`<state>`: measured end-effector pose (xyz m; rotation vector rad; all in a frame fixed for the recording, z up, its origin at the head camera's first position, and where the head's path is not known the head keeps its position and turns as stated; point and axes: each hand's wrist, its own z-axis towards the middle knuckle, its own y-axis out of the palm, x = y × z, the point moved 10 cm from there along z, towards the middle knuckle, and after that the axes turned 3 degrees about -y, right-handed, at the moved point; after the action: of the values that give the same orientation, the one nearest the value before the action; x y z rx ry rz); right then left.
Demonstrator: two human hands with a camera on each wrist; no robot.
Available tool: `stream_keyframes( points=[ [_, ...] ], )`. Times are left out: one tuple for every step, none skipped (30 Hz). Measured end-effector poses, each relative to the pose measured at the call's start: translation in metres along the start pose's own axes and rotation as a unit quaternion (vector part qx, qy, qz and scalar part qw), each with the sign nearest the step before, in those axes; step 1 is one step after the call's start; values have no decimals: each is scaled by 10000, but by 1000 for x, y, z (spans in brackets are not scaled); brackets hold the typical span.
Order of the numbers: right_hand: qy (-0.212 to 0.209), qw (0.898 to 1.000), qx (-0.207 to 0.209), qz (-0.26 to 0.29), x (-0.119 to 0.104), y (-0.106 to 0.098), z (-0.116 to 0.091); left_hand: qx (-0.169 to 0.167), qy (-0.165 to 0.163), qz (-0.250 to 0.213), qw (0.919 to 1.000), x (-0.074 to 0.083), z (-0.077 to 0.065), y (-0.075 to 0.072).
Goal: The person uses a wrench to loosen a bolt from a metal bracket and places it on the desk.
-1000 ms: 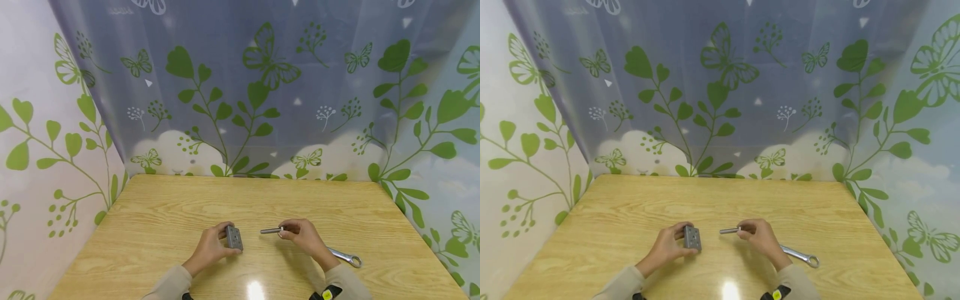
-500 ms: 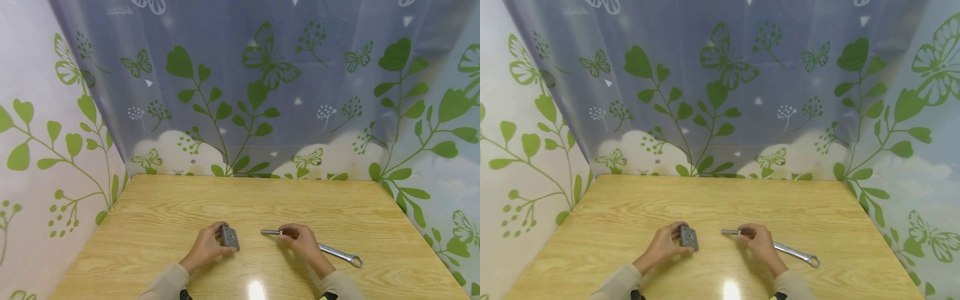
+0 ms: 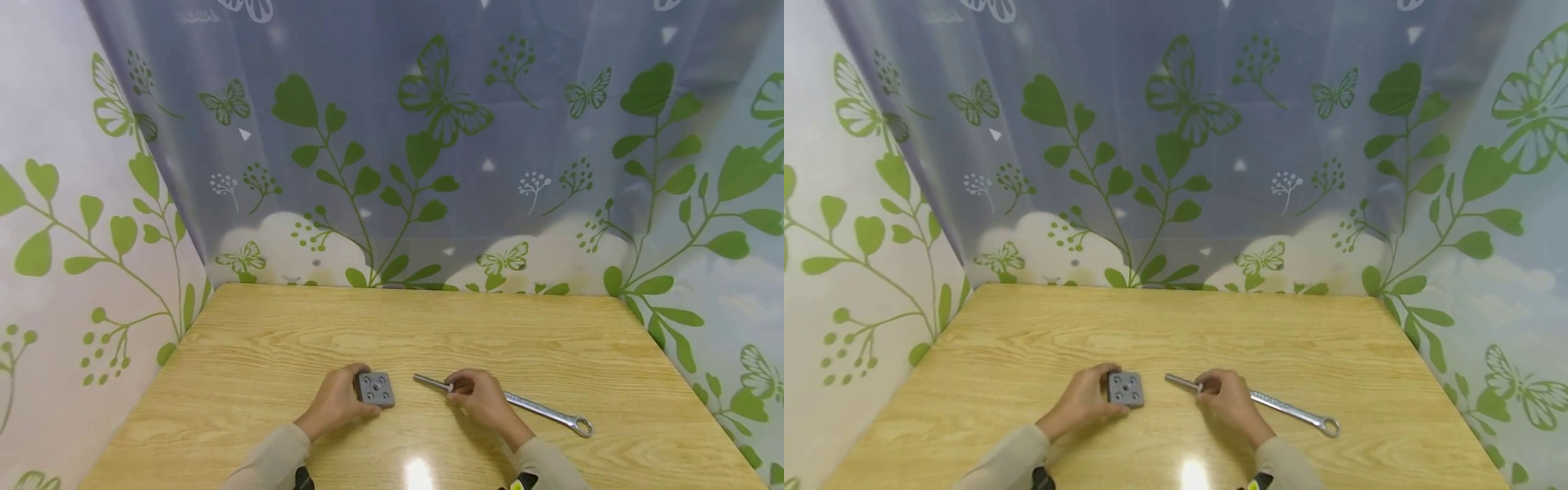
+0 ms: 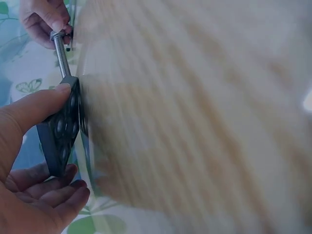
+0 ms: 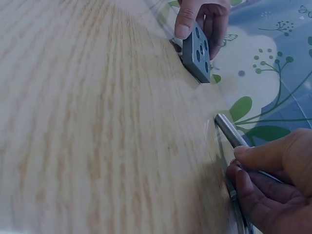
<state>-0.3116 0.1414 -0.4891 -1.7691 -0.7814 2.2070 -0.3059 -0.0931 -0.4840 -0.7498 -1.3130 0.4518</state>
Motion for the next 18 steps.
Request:
stream_keyframes(
  points=[
    [-25,10000,-27,-51,0,1,0,12,16,16,10000,1,0,0],
    [-56,9999,-49,-97,-1,2,1,23,44,47,10000,2,1,0],
    [-75,9998,-64,-149,-1,2,1,25,48,68,10000,2,2,0],
    [-87,9997,-93,-191,-1,3,1,24,62,75,9999,3,2,0],
    [-99,9996,-119,-224,-1,4,2,29,82,87,9999,4,2,0],
    [-148,9995,-136,-252,-2,4,2,30,91,105,9999,5,3,1],
    [-195,9993,-154,-287,-3,5,3,32,91,129,9999,6,3,1],
    [-246,9990,-167,-331,-4,5,3,27,76,143,9999,6,4,2],
    [-291,9987,-186,-371,-5,6,4,27,61,140,9999,6,5,3],
    [-330,9984,-209,-397,-7,6,4,29,59,145,9999,6,5,4],
    [-365,9982,-217,-435,-8,6,4,28,48,154,9999,5,5,5],
    [-399,9979,-217,-464,-9,7,4,23,35,158,9999,5,5,6],
    [-399,9976,-233,-511,-9,7,4,15,33,164,9999,4,5,6],
    [-402,9973,-256,-551,-10,8,4,15,41,174,9998,4,5,6],
    [-428,9969,-291,-600,-11,9,4,21,56,165,9998,3,5,6],
    [-452,9962,-337,-665,-11,11,5,24,73,164,9998,3,5,6],
    [-492,9954,-391,-723,-12,12,6,34,101,167,9998,3,4,6],
    [-532,9945,-444,-783,-13,14,7,50,135,180,9997,2,4,5]
  ],
)
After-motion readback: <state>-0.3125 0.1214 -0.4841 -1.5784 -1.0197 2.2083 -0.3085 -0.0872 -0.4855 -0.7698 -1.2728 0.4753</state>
